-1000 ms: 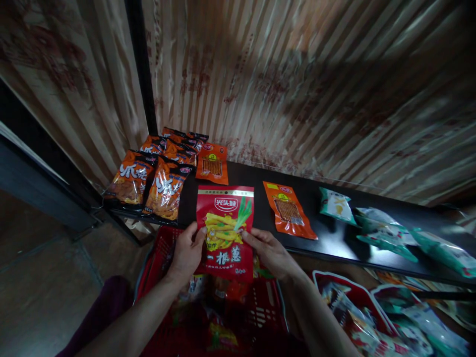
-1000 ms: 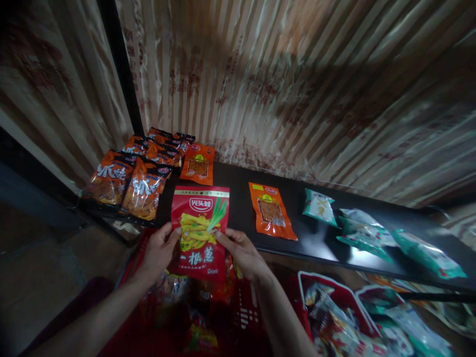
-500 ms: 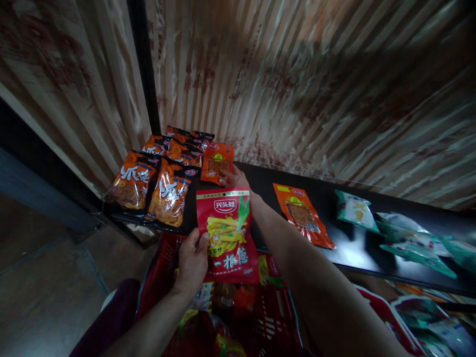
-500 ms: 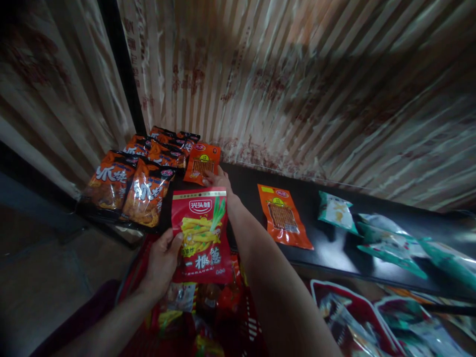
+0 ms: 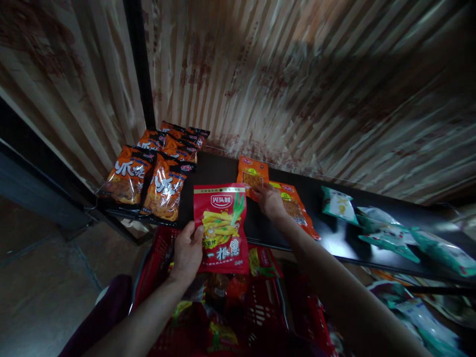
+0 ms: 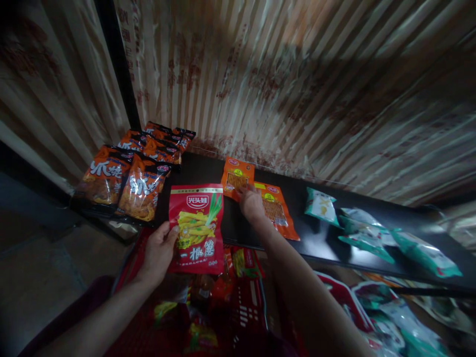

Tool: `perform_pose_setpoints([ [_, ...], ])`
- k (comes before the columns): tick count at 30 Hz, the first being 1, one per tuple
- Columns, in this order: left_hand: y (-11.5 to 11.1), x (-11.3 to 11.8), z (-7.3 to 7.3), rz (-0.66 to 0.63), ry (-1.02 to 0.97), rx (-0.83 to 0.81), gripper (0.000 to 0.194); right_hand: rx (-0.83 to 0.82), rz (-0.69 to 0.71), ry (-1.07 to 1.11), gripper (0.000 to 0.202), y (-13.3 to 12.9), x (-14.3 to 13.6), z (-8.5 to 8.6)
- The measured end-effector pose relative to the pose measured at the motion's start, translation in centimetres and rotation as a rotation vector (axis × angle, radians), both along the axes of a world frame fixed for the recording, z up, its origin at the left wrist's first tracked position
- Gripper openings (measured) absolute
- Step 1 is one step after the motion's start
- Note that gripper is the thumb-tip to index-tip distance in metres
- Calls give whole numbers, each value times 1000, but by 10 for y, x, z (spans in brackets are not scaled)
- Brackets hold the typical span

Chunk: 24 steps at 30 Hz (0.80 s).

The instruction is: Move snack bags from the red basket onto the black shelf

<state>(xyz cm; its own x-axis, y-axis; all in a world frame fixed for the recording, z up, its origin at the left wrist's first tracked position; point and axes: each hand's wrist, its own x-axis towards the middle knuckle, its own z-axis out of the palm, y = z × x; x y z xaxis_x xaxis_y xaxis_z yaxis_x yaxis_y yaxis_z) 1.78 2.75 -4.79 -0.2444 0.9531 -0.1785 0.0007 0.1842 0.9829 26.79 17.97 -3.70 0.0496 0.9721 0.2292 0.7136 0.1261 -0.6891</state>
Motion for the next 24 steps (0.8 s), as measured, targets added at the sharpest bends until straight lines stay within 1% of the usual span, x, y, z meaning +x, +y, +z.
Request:
perform_pose_setpoints([
  [2,-1,0,-1,2,25,5,19,4,-9,-187,18,-22,17,6],
  [5,-2,0,-2,-3,57,15,19,9,-48,-352,22,-50,38,13],
  [7,-2,0,-1,-6,81,19,19,8,-88,-415,20,-62,51,16],
  [10,-2,0,0,-2,122,21,19,-8,-132,-471,16,-72,67,23],
  [12,-2,1,2,8,154,19,19,13,-173,-480,15,-76,69,29],
  [13,-2,1,3,12,167,18,20,45,-195,-465,15,-78,65,33],
  [15,-2,1,5,12,182,25,20,110,-203,-354,16,-85,46,39],
  [16,-2,0,6,11,179,34,20,113,-152,-238,18,-90,32,41],
  [17,-1,0,7,10,170,46,20,58,-62,-74,23,-95,16,43],
  [18,0,-1,8,10,154,61,21,-16,-7,108,32,-101,-2,44],
  [20,2,-2,10,18,119,87,21,-162,32,432,47,-112,-36,45],
  [21,4,-3,11,24,98,99,21,-248,55,536,50,-118,-52,46],
  [24,9,-6,12,32,15,124,22,-541,211,832,40,-130,-85,47],
])
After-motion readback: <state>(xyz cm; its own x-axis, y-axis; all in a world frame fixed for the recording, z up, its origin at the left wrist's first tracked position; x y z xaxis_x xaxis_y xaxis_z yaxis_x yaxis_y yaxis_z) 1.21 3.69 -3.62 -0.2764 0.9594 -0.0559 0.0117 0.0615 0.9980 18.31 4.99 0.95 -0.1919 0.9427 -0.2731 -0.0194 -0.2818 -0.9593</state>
